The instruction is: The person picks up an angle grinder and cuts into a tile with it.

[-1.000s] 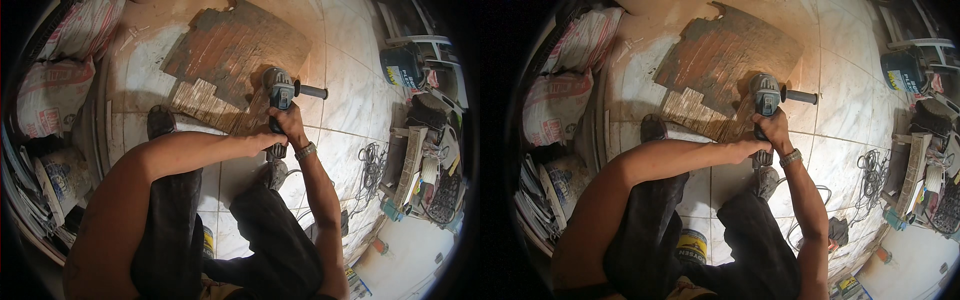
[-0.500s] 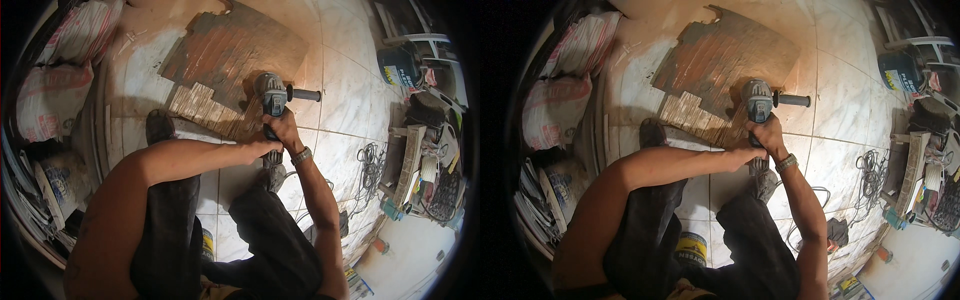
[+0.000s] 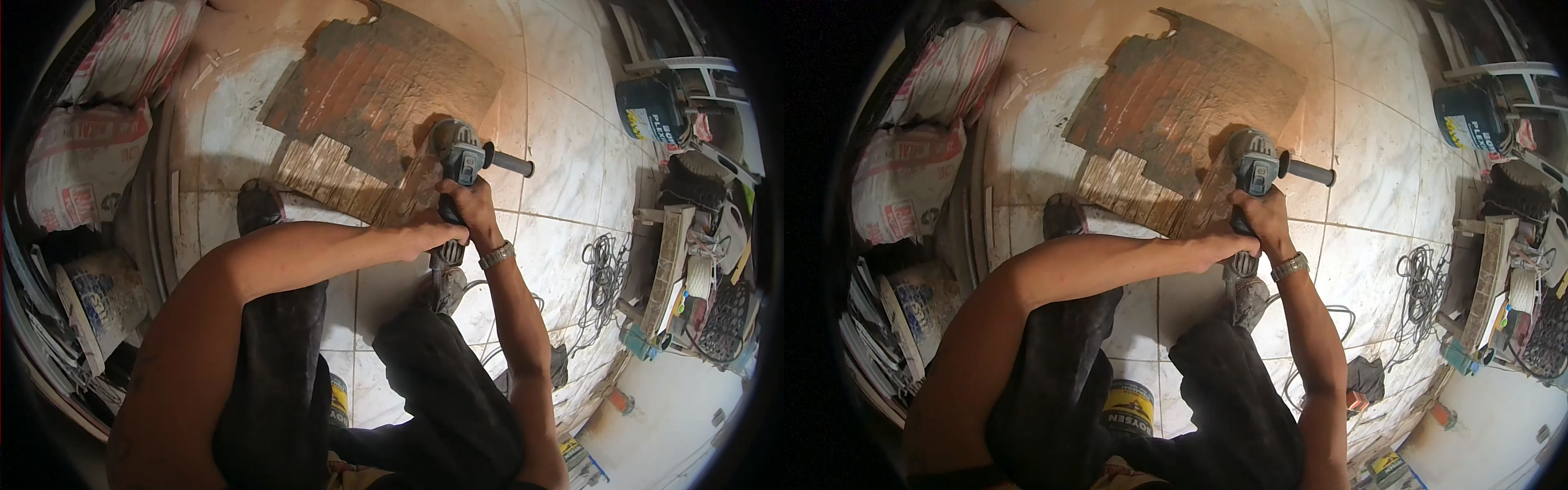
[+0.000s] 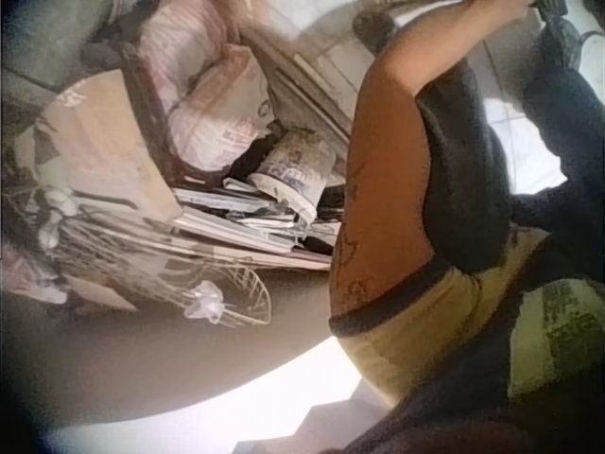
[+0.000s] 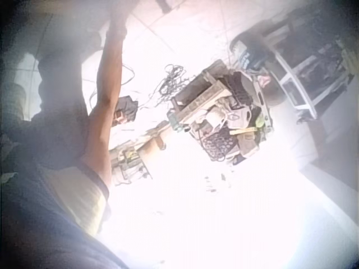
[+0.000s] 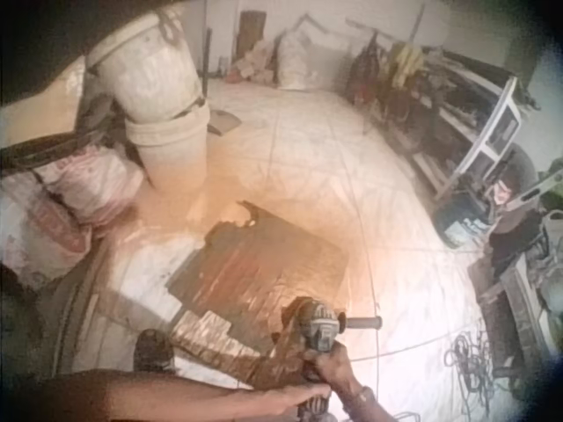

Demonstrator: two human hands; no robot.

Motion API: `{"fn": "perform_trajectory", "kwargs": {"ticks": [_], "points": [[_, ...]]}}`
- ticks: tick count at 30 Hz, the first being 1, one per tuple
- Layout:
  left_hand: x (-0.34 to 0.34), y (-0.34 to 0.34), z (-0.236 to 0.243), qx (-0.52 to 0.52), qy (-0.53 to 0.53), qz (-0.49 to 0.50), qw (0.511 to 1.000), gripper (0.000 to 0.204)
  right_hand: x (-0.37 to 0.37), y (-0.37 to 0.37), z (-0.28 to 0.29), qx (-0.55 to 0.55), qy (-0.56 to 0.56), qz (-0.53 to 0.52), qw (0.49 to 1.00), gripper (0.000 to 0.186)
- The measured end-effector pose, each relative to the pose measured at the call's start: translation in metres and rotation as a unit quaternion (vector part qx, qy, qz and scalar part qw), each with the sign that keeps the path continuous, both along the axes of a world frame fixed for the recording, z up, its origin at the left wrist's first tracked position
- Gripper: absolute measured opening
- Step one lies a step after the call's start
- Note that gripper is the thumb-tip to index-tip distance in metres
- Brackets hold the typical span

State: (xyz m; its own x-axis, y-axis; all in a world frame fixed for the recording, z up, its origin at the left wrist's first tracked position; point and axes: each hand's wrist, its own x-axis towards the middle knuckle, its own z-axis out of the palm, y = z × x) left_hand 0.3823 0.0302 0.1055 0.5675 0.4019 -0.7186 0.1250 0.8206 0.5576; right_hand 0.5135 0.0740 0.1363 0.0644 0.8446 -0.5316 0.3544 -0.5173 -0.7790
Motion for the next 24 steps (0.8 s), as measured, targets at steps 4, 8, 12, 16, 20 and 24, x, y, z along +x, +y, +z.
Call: {"fn": "perform_trajectory", "kwargs": {"ticks": [4, 8, 12, 16, 20, 24], "points": [[0.000, 0.001, 0.008, 0.016, -0.021, -0.022, 0.999, 0.023, 0.006, -0.004, -0.004, -0.016, -0.002, -0.040, 0.999, 0.027], [-0.002, -0.002, 0.009, 0.000, -0.024, 0.003, 1.000, 0.024, 0.001, -0.002, 0.000, -0.017, -0.002, -0.030, 0.999, 0.027], [-0.005, -0.006, -0.008, -0.012, -0.011, 0.019, 1.000, 0.025, -0.012, 0.004, 0.001, -0.002, 0.026, -0.005, 1.000, 0.027], [-0.009, -0.011, -0.008, -0.011, -0.023, 0.040, 0.999, 0.025, -0.013, 0.002, -0.004, 0.003, 0.001, 0.025, 1.000, 0.027], [-0.010, -0.010, -0.003, 0.002, -0.025, 0.024, 0.999, 0.024, -0.007, 0.003, -0.009, -0.008, 0.010, 0.038, 0.999, 0.030], [-0.010, -0.006, -0.006, -0.006, -0.024, 0.019, 1.000, 0.021, -0.011, 0.005, -0.001, 0.010, -0.015, 0.024, 1.000, 0.031]]}}
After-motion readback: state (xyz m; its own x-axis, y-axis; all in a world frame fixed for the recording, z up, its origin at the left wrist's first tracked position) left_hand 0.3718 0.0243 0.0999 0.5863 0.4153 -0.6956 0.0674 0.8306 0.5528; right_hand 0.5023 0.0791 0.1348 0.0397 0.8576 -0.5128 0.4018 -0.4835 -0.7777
